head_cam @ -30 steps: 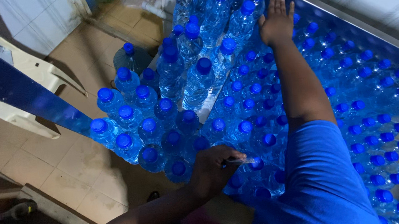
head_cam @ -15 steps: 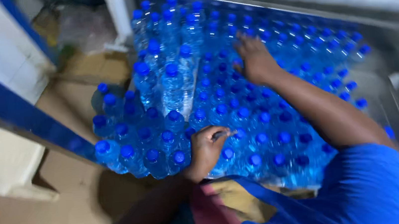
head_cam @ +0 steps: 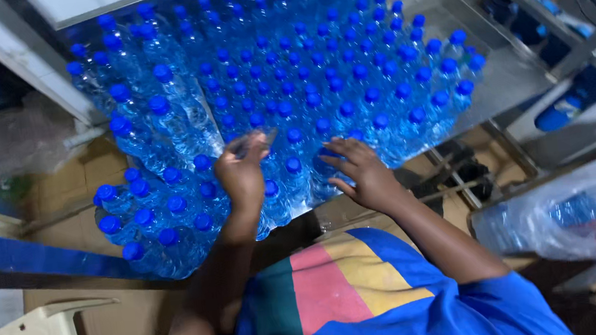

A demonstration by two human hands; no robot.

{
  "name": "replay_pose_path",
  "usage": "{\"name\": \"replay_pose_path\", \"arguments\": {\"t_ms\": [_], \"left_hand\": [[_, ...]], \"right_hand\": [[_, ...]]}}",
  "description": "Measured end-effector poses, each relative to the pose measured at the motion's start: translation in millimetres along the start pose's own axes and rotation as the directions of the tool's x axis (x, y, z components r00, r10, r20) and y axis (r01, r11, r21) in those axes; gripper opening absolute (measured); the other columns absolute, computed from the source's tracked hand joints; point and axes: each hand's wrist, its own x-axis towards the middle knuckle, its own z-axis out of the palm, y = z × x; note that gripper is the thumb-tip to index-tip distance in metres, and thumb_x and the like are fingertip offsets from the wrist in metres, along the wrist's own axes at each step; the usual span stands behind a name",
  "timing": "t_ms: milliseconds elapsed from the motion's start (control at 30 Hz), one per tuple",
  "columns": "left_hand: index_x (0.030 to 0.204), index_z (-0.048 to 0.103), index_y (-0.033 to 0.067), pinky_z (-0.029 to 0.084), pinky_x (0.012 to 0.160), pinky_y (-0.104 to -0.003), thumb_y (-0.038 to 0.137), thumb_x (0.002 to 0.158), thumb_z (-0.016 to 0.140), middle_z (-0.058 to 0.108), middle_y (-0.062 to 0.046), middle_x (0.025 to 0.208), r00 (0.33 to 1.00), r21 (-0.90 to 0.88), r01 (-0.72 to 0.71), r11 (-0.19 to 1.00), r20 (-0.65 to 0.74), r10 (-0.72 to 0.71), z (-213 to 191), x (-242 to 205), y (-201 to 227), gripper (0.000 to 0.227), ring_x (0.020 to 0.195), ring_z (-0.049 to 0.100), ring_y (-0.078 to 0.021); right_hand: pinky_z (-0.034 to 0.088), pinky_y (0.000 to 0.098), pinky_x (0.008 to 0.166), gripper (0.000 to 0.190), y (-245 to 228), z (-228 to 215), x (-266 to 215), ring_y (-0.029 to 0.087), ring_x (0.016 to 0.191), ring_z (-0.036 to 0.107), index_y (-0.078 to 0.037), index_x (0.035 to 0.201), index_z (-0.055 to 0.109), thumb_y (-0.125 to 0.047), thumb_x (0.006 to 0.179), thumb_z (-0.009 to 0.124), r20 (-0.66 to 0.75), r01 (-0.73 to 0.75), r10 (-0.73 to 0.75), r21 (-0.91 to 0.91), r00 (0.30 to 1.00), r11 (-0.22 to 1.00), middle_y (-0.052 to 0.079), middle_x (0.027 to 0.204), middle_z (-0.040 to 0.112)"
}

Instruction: The person applies small labels to the caps of numerous blue-capped water bottles arranged on a metal table. The person picks labels from a small stack and places them on the bottle caps one at a time.

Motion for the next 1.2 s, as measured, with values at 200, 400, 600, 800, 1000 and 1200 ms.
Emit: {"name": "replay_pose_path", "arguments": {"t_ms": [200,400,600,800,1000,1200], "left_hand": [[0.097,0.085,0.0041,0.071,0.077,-0.049,0.009,0.089,0.089,0.084,-0.018,0.092,0.965,-0.079,0.216,0.973,0.167,-0.201,-11.8,-35.0,-11.9,0.010,0.080,0.084,-0.0330],[0.099,0.087,-0.0005,0.073,0.075,-0.043,-0.001,0.081,0.095,0.086,-0.016,0.093,0.811,-0.009,0.361,0.932,0.496,-0.310,-7.1,-75.2,-29.3,0.020,0.087,0.084,-0.0249],[0.104,0.085,-0.0024,0.073,0.080,-0.047,0.001,0.080,0.097,0.087,-0.018,0.099,0.830,-0.051,0.384,0.922,0.456,-0.321,-6.2,-75.1,-14.9,0.027,0.093,0.086,-0.0300],[0.096,0.088,-0.0004,0.073,0.078,-0.044,0.002,0.081,0.096,0.086,-0.014,0.090,0.858,0.014,0.315,0.949,0.422,-0.291,28.1,-67.9,-14.4,0.017,0.088,0.083,-0.0232],[0.096,0.090,0.0081,0.073,0.075,-0.040,0.009,0.085,0.093,0.088,-0.010,0.090,0.857,0.137,0.304,0.943,0.394,-0.333,90.5,-64.3,-21.5,0.011,0.081,0.086,-0.0238],[0.093,0.089,0.0074,0.064,0.090,-0.048,0.030,0.089,0.089,0.086,-0.015,0.088,0.836,0.484,-0.055,0.873,0.500,-0.225,199.2,-71.1,6.2,0.023,0.093,0.082,-0.0400]], "right_hand": [[0.059,0.0463,0.106,0.046,-19.9,18.9,-16.0,0.030,0.137,0.069,-0.022,0.145,0.077,-0.018,0.100,0.085,0.000,-0.228,0.248,0.393,0.969,0.891,0.002,0.140,0.076],[0.064,0.0261,0.075,0.023,-46.1,14.6,-14.4,0.011,0.086,0.066,-0.004,0.100,0.084,0.002,0.082,0.096,0.179,-0.473,0.528,0.728,0.830,0.497,0.000,0.087,0.068],[0.061,0.0276,0.065,0.018,-33.6,26.7,-10.5,0.014,0.068,0.072,0.001,0.098,0.083,0.007,0.084,0.092,0.142,-0.380,0.474,0.806,0.869,0.454,0.007,0.075,0.069],[0.069,0.0322,0.060,0.025,-20.0,-4.4,4.8,0.020,0.067,0.074,0.010,0.115,0.080,0.007,0.092,0.087,0.131,-0.361,0.501,0.844,0.855,0.396,0.020,0.076,0.077],[0.063,0.0289,0.061,0.011,18.2,-65.1,4.1,0.021,0.076,0.075,-0.011,0.094,0.090,-0.011,0.085,0.097,-0.190,-0.170,0.336,0.582,0.922,0.795,0.010,0.092,0.083],[0.066,0.0499,0.079,0.016,130.1,-147.2,-11.3,0.035,0.087,0.082,-0.004,0.107,0.087,0.001,0.092,0.087,0.269,-0.309,0.159,0.734,0.950,0.605,0.023,0.104,0.087]]}}
